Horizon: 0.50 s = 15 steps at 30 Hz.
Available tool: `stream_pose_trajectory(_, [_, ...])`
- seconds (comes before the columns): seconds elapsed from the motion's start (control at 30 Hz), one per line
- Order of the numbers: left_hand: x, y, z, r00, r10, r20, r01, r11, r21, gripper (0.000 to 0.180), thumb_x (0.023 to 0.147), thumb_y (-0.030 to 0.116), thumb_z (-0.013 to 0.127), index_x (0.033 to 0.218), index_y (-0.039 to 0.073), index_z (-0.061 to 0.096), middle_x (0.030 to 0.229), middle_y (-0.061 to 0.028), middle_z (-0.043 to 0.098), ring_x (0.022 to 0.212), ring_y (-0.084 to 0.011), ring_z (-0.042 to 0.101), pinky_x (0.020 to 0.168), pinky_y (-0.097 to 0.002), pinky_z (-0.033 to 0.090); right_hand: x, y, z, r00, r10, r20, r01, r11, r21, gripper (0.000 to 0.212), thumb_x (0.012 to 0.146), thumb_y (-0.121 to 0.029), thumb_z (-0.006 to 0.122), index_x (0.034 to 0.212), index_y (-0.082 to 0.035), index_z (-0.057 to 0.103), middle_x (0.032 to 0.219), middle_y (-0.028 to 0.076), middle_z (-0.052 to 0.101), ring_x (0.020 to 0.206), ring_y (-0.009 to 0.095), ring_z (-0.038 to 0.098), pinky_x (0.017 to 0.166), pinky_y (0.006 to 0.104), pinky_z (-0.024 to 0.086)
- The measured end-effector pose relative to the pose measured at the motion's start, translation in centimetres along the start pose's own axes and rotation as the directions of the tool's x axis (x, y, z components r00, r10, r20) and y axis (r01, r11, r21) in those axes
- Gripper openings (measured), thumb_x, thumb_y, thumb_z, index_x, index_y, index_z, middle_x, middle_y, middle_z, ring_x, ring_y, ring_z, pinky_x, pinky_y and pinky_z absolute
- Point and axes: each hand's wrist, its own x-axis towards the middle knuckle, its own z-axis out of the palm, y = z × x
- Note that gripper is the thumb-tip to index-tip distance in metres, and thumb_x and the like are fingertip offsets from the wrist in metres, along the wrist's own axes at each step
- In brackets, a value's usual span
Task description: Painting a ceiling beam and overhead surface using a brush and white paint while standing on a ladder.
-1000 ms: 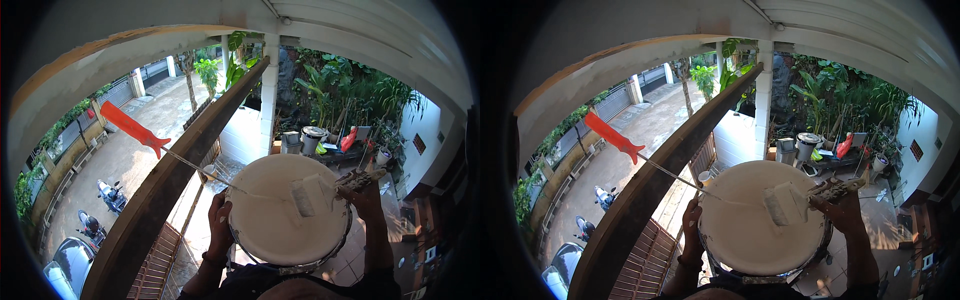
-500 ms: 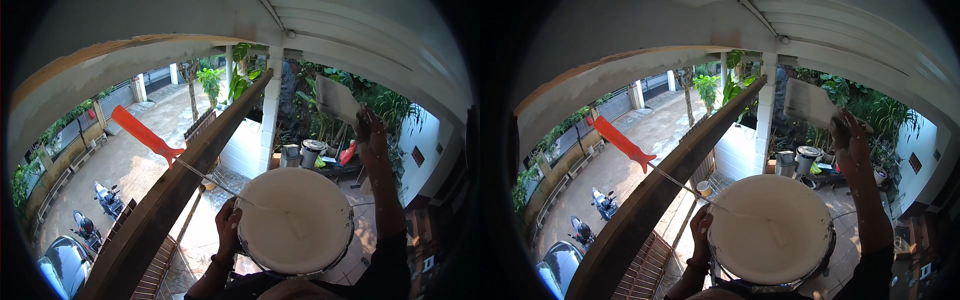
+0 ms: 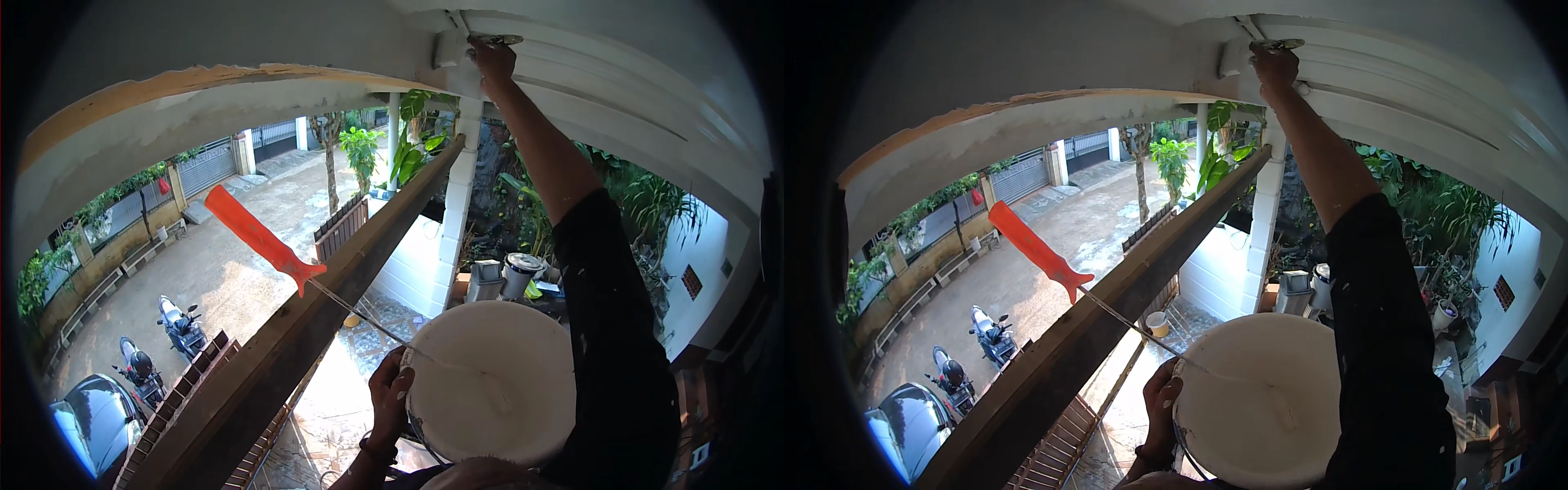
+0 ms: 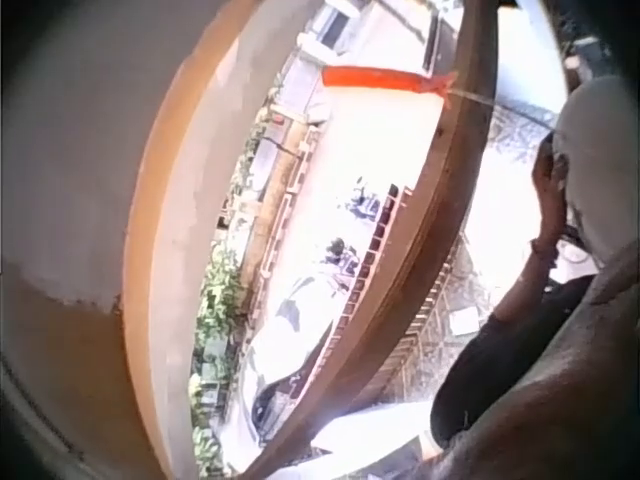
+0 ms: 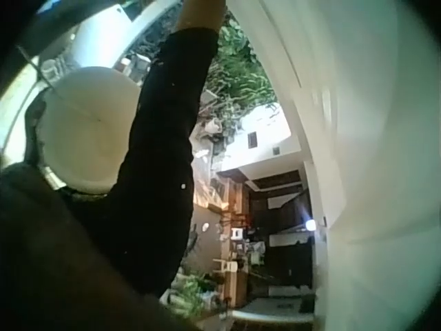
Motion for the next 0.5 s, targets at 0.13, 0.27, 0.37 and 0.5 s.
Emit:
stream_pose_trajectory(0.13, [-0.5, 0.0, -0.7, 0.999, 0.022, -0.026, -0.021, 1.0, 0.022, 0.036, 0.085, 0.021, 0.064, 0.11, -0.005, 0.063, 0.115, -0.011, 0.065, 0.102, -0.0182, 0.058, 0.093, -0.0344, 0.046, -6.2, -3.7, 2.4, 0.991, -0.019, 0.131, 0.008, 0.997, 0.081, 0.018, 0.084, -0.011, 0.081, 0.085, 0.002, 0.07, 0.082, 0.01, 0.071, 0.069, 0.018, 0.068, 0.063, 0.0327, 0.057])
stream_pose_trajectory(0.27, [-0.3, 0.7, 0.0, 1.0, -0.017, -0.025, 0.018, 1.0, 0.022, 0.034, 0.085, 0.02, 0.063, 0.108, -0.005, 0.062, 0.118, -0.0115, 0.064, 0.104, -0.0182, 0.057, 0.094, -0.0343, 0.045, -6.8, -5.9, -0.4, 0.939, -0.17, 0.3, 0.054, 0.932, 0.36, 0.014, 0.086, -0.005, 0.078, 0.085, 0.005, 0.069, 0.086, 0.015, 0.07, 0.072, 0.021, 0.07, 0.076, 0.0349, 0.064])
stream_pose_trajectory(0.37, [-0.3, 0.6, 0.0, 1.0, 0.004, -0.006, -0.004, 1.0, 0.01, 0.031, 0.085, 0.018, 0.063, 0.106, -0.006, 0.062, 0.12, -0.0121, 0.063, 0.106, -0.0187, 0.057, 0.095, -0.0343, 0.045, -4.4, -4.3, -1.0, 0.953, -0.193, 0.235, 0.11, 0.939, 0.325, 0.018, 0.085, -0.011, 0.079, 0.086, 0.005, 0.071, 0.083, 0.012, 0.072, 0.071, 0.019, 0.07, 0.07, 0.0321, 0.06])
stream_pose_trajectory(0.5, [0.1, 0.1, 0.5, 1.0, 0.01, 0.019, -0.009, 1.0, -0.008, 0.028, 0.085, 0.016, 0.062, 0.103, -0.005, 0.061, 0.12, -0.0129, 0.064, 0.105, -0.0194, 0.057, 0.095, -0.0345, 0.045, -0.3, 0.9, -2.1, 0.975, -0.201, 0.093, 0.215, 0.962, -0.169, 0.025, 0.082, -0.021, 0.082, 0.087, 0.001, 0.073, 0.081, 0.008, 0.073, 0.069, 0.016, 0.068, 0.065, 0.0325, 0.055])
